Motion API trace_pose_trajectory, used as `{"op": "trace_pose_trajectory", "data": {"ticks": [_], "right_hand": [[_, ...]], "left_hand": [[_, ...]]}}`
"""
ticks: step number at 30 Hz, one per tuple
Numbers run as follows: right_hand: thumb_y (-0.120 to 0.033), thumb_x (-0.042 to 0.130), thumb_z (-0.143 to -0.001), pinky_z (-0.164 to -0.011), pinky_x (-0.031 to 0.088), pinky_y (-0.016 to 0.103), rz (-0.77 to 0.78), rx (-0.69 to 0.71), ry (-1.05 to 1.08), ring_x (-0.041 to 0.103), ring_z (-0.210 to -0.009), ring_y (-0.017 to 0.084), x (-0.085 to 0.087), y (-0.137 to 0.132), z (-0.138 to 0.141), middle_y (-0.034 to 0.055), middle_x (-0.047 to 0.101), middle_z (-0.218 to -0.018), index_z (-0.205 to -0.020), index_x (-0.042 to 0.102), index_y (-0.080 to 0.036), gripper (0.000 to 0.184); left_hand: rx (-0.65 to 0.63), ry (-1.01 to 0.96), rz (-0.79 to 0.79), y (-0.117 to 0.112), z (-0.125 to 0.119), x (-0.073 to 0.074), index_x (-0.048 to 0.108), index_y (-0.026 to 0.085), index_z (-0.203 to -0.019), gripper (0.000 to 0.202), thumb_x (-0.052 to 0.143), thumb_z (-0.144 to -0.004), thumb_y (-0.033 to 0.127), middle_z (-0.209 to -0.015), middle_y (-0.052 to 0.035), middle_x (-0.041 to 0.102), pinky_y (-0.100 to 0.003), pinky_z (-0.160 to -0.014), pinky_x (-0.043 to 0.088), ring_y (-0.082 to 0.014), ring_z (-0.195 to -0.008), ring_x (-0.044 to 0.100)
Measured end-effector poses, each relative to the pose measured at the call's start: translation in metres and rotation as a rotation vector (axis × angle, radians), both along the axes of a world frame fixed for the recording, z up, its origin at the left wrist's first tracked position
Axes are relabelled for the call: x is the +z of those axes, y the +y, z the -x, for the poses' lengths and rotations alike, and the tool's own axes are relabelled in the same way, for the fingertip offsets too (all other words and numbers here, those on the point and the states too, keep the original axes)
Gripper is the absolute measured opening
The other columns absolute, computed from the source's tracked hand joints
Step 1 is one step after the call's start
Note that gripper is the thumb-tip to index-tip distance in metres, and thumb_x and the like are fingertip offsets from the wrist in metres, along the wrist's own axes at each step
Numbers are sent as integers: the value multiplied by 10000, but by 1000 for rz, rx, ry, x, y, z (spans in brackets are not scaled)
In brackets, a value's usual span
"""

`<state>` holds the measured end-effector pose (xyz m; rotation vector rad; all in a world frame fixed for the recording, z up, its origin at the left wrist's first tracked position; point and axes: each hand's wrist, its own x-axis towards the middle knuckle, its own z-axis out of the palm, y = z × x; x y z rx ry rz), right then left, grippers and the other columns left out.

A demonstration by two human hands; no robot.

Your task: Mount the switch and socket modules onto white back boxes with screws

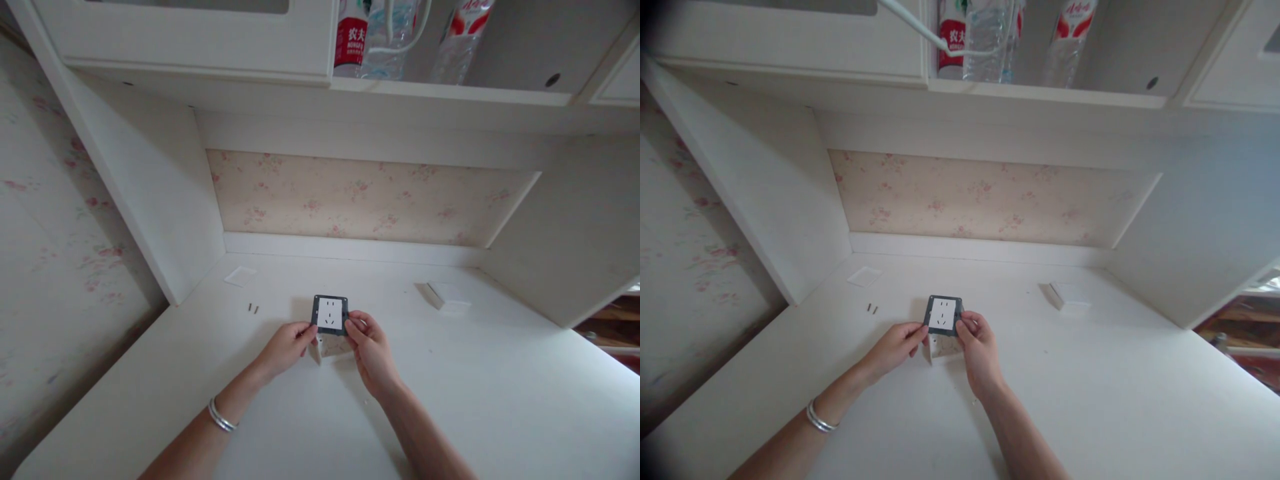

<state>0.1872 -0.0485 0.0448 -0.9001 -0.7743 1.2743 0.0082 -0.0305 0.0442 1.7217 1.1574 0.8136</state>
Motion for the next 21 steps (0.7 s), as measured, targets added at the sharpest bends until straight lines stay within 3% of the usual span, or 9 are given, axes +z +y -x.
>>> {"op": "trace_pose_trajectory", "data": {"ticks": [5, 8, 10, 12, 14, 17, 21], "right_hand": [[-357, 721, -696, -807, 490, 339, -17, 59, -44, 625, -913, 194, -1, -2, 4, 40, 677, -968, -933, 549, -221, 324], [-396, 669, -749, -762, 502, 321, -27, 84, -142, 625, -872, 174, -3, -2, 3, 55, 647, -1075, -951, 540, -225, 294], [-438, 603, -792, -613, 488, 278, -37, 65, -325, 608, -688, 145, -5, -1, 1, 42, 668, -943, -941, 543, -225, 268], [-463, 530, -831, -487, 398, 248, -85, 32, -625, 528, -517, 127, -5, -2, -2, 4, 632, -676, -904, 572, -220, 257], [-460, 476, -858, -471, 326, 252, -149, 14, -968, 483, -460, 127, -2, -5, -5, -13, 565, -531, -865, 619, -222, 277], [-459, 439, -874, -518, 305, 268, -160, 36, -1345, 532, -505, 148, 8, -11, -10, 17, 602, -546, -840, 675, -243, 322], [-504, 468, -842, -540, 307, 270, -100, 190, -1514, 591, -593, 191, 15, -15, -22, 47, 641, -586, -784, 710, -265, 345]], "left_hand": [[23, -305, 163, 3, 9, 3, 632, 124, -731, 403, 532, -816, 505, -625, -10, 555, -214, -485, 297, -86, -503, 426], [142, -490, 210, 18, 28, 4, 624, 118, -744, 335, 602, -776, 451, -675, -17, 564, -201, -450, 278, -64, -490, 420], [286, -503, 201, 35, 49, 3, 631, 115, -759, 302, 657, -722, 413, -690, -19, 578, -192, -427, 263, -53, -474, 416], [454, -492, 177, 55, 75, 2, 634, 108, -770, 297, 689, -665, 380, -695, -23, 590, -186, -398, 227, -43, -448, 404], [555, -477, 166, 76, 103, 0, 622, 101, -764, 278, 683, -646, 345, -689, -24, 592, -186, -376, 189, -37, -418, 381], [721, -425, 172, 99, 141, -4, 611, 92, -736, 250, 672, -635, 311, -681, -38, 610, -185, -365, 191, -41, -402, 377], [893, -360, 212, 116, 169, -14, 596, 91, -708, 222, 660, -644, 293, -663, -45, 623, -185, -351, 187, -56, -389, 398]]}}
